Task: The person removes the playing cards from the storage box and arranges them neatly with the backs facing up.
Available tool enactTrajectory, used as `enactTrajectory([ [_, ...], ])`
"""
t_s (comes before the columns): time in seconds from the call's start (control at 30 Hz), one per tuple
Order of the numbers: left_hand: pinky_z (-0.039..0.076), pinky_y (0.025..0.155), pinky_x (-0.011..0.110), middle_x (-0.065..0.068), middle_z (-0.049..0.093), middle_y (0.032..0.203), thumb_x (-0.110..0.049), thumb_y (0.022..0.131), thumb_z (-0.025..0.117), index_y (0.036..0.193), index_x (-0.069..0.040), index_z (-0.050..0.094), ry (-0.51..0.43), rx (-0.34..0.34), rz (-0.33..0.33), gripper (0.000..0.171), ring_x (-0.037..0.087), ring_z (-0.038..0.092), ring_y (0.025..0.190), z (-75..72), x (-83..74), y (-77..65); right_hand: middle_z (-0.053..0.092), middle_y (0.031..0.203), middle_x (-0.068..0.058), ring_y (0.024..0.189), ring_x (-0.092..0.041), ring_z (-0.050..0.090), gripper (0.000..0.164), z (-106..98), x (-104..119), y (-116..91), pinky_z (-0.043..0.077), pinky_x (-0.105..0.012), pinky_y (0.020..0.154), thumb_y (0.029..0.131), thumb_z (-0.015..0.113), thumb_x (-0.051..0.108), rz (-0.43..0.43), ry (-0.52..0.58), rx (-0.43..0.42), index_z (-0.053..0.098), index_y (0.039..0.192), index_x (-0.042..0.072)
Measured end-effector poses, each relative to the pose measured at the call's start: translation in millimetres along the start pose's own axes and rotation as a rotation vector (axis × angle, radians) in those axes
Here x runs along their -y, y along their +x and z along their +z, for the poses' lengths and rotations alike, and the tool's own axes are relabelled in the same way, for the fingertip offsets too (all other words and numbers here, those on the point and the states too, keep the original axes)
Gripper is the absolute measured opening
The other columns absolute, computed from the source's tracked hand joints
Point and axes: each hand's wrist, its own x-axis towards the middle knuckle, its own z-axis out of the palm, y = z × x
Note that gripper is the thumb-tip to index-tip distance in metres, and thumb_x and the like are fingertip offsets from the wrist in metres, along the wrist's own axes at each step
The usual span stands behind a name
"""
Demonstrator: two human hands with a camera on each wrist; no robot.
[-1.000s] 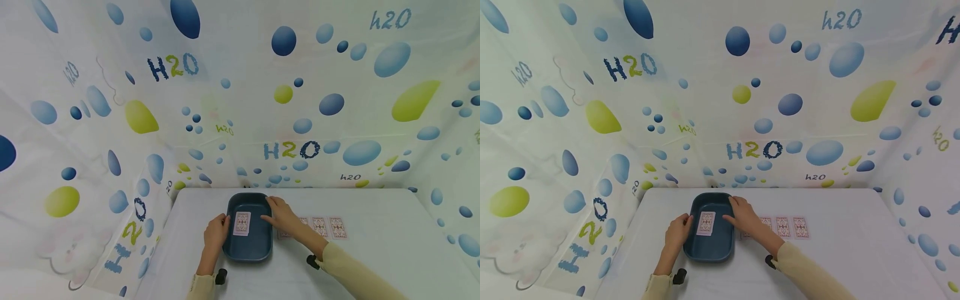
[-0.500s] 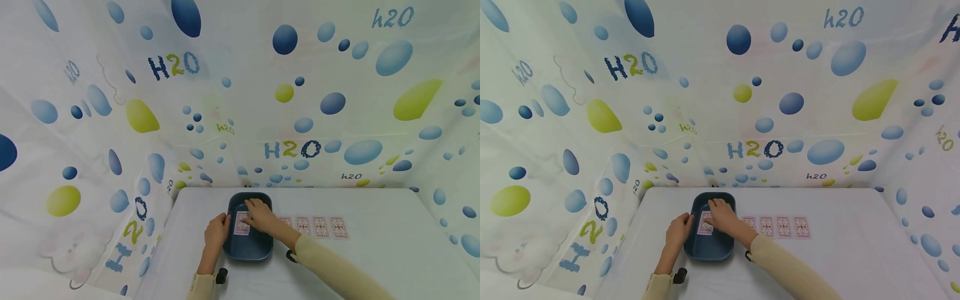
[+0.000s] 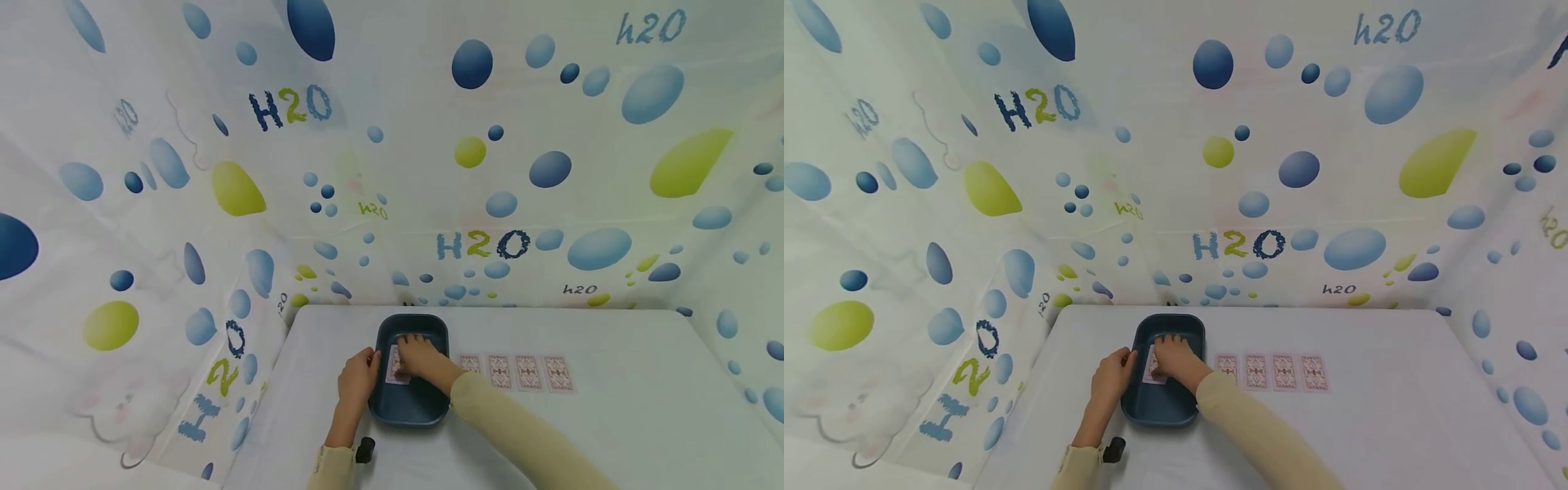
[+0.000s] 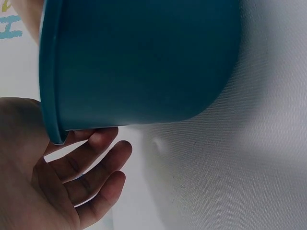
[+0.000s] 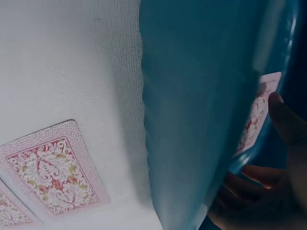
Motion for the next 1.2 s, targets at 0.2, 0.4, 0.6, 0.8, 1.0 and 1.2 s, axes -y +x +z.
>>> enactTrajectory([
  [0.2, 0.032, 0.044, 0.028, -0.001, 0.053, 0.062, -0.035, 0.093, 0.050, 0.074, -0.015, 0.056, -0.002, 0.004, -0.001, 0.028, 0.013, 0.044, 0.049, -0.3, 0.9, 0.6, 0.052, 0.123, -0.016, 0.110, -0.032, 0.052, 0.073, 2.1, 6.7, 2.7, 0.043, -0.044, 0.092, 0.071, 0.075, 0.044, 0.022, -0.082, 0.012, 0.047, 0.127, 0.006],
  [0.4, 0.031, 0.044, 0.028, -0.001, 0.052, 0.061, -0.034, 0.093, 0.051, 0.073, -0.015, 0.055, 0.008, -0.011, 0.000, 0.028, 0.013, 0.043, 0.048, 1.0, -0.3, 0.8, 0.049, 0.124, -0.016, 0.111, -0.033, 0.052, 0.073, 1.4, 2.9, 4.0, 0.043, -0.043, 0.092, 0.070, 0.077, 0.041, 0.019, -0.067, 0.008, 0.047, 0.127, 0.007],
  [0.6, 0.031, 0.044, 0.027, -0.001, 0.052, 0.061, -0.033, 0.093, 0.051, 0.074, -0.015, 0.057, 0.010, -0.021, 0.011, 0.026, 0.012, 0.043, 0.048, 1.5, -0.3, 0.0, 0.041, 0.130, -0.017, 0.114, -0.032, 0.048, 0.083, 4.9, -0.1, 8.2, 0.044, -0.043, 0.092, 0.065, 0.079, 0.045, 0.026, -0.073, -0.047, 0.044, 0.130, 0.007],
  [0.8, 0.032, 0.045, 0.028, -0.001, 0.052, 0.062, -0.034, 0.093, 0.050, 0.076, -0.015, 0.057, 0.012, -0.020, 0.002, 0.027, 0.013, 0.043, 0.049, 2.1, 0.5, 0.7, 0.042, 0.130, -0.016, 0.117, -0.033, 0.045, 0.085, 8.7, -1.5, 6.9, 0.042, -0.045, 0.094, 0.064, 0.079, 0.047, 0.003, -0.099, -0.129, 0.043, 0.130, 0.008],
  [1.0, 0.032, 0.045, 0.028, -0.001, 0.052, 0.061, -0.033, 0.093, 0.051, 0.075, -0.014, 0.057, 0.012, -0.022, 0.000, 0.027, 0.013, 0.043, 0.049, 2.6, 1.1, 0.6, 0.046, 0.127, -0.016, 0.115, -0.032, 0.046, 0.086, 8.8, -2.6, 6.1, 0.043, -0.044, 0.093, 0.064, 0.079, 0.048, -0.001, -0.122, -0.162, 0.042, 0.130, 0.007],
  [1.2, 0.032, 0.044, 0.027, -0.001, 0.052, 0.061, -0.034, 0.093, 0.050, 0.076, -0.015, 0.057, 0.010, -0.019, 0.002, 0.027, 0.013, 0.043, 0.048, 2.7, 1.7, 0.9, 0.049, 0.124, -0.015, 0.112, -0.031, 0.048, 0.081, 10.0, -2.4, 6.7, 0.043, -0.044, 0.092, 0.066, 0.079, 0.045, -0.011, -0.116, -0.183, 0.042, 0.128, 0.008],
])
